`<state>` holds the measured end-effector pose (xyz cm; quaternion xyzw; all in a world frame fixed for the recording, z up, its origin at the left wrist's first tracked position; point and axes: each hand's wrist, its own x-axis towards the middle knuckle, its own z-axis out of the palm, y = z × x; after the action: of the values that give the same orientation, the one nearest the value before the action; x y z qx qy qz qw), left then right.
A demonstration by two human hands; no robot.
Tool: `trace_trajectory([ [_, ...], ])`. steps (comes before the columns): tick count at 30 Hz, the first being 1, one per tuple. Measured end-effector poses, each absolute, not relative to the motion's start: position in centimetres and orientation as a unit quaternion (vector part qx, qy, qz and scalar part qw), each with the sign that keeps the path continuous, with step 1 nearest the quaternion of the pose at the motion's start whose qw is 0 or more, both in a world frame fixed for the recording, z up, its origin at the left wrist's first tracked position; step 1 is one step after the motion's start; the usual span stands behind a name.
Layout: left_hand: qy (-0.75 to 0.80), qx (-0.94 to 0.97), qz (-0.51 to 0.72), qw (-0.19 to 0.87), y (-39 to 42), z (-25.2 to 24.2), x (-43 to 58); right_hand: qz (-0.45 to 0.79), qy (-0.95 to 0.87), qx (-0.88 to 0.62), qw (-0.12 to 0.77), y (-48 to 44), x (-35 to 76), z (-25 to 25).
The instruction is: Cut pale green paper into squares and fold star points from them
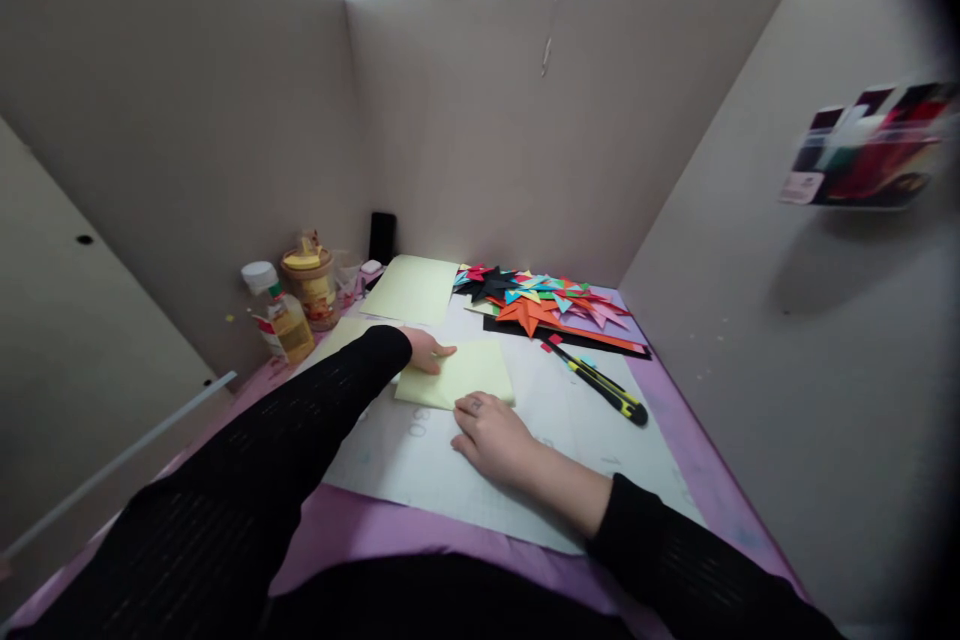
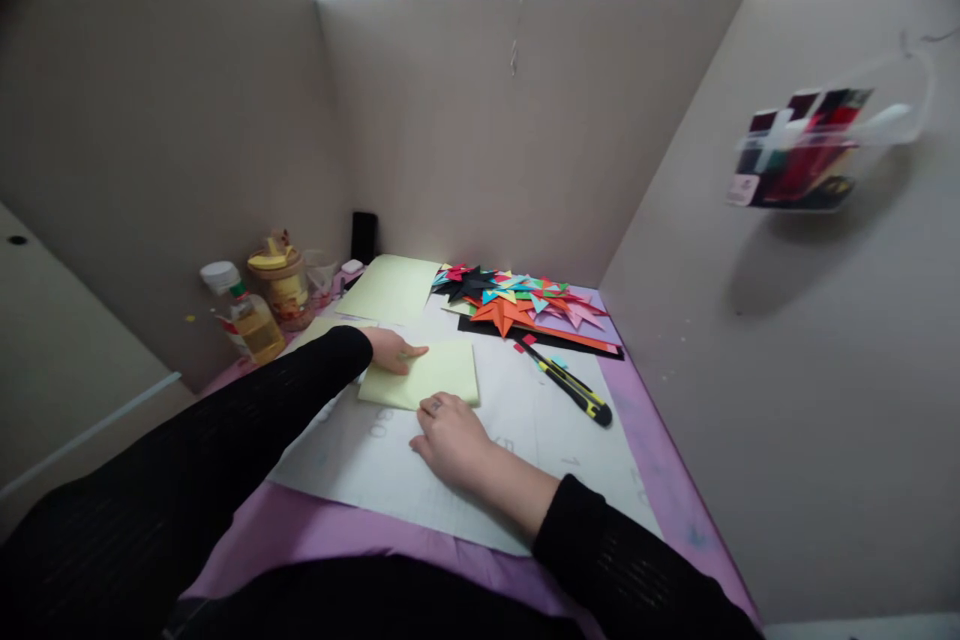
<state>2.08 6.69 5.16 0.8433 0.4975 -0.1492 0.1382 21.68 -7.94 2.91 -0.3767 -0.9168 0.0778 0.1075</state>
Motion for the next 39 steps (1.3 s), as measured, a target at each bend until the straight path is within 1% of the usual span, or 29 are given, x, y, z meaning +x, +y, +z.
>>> trace_trajectory([
  [4, 0.48, 0.835, -0.228, 0.142, 6.2, 6.2, 2.7, 0.077, -0.919, -0.367, 0.118, -7.6, 19.6, 2.8],
  [6, 0.474, 0.837, -0.236, 0.138, 6.1, 6.4, 3.1, 0.078, -0.924, -0.356, 0.116, -7.3, 17.8, 2.8],
  [11, 0.494, 0.841, -0.184, 0.121, 6.1, 5.9, 4.1, 0.087, -0.931, -0.341, 0.097, -7.4, 13.7, 2.6],
  [16, 0.509, 0.849, -0.116, 0.083, 4.5, 4.7, 4.2, 0.083, -0.932, -0.338, 0.097, -7.8, 12.7, 2.3],
  [21, 0.54, 0.841, -0.016, 0.032, 2.3, 2.6, 3.5, 0.132, -0.928, -0.33, 0.109, -8.3, 15.3, 1.4],
  [24, 0.557, 0.83, 0.034, 0.003, 1.8, 1.5, 3.5, 0.149, -0.911, -0.373, 0.094, -8.6, 18.5, 1.0],
  [32, 0.556, 0.83, 0.045, -0.014, 1.6, 1.3, 3.6, 0.081, -0.833, -0.541, 0.076, -9.2, 26.8, 0.8],
  [39, 0.56, 0.827, 0.058, -0.011, 1.3, 1.1, 3.4, 0.029, -0.816, -0.571, 0.086, -8.9, 27.5, 0.9],
])
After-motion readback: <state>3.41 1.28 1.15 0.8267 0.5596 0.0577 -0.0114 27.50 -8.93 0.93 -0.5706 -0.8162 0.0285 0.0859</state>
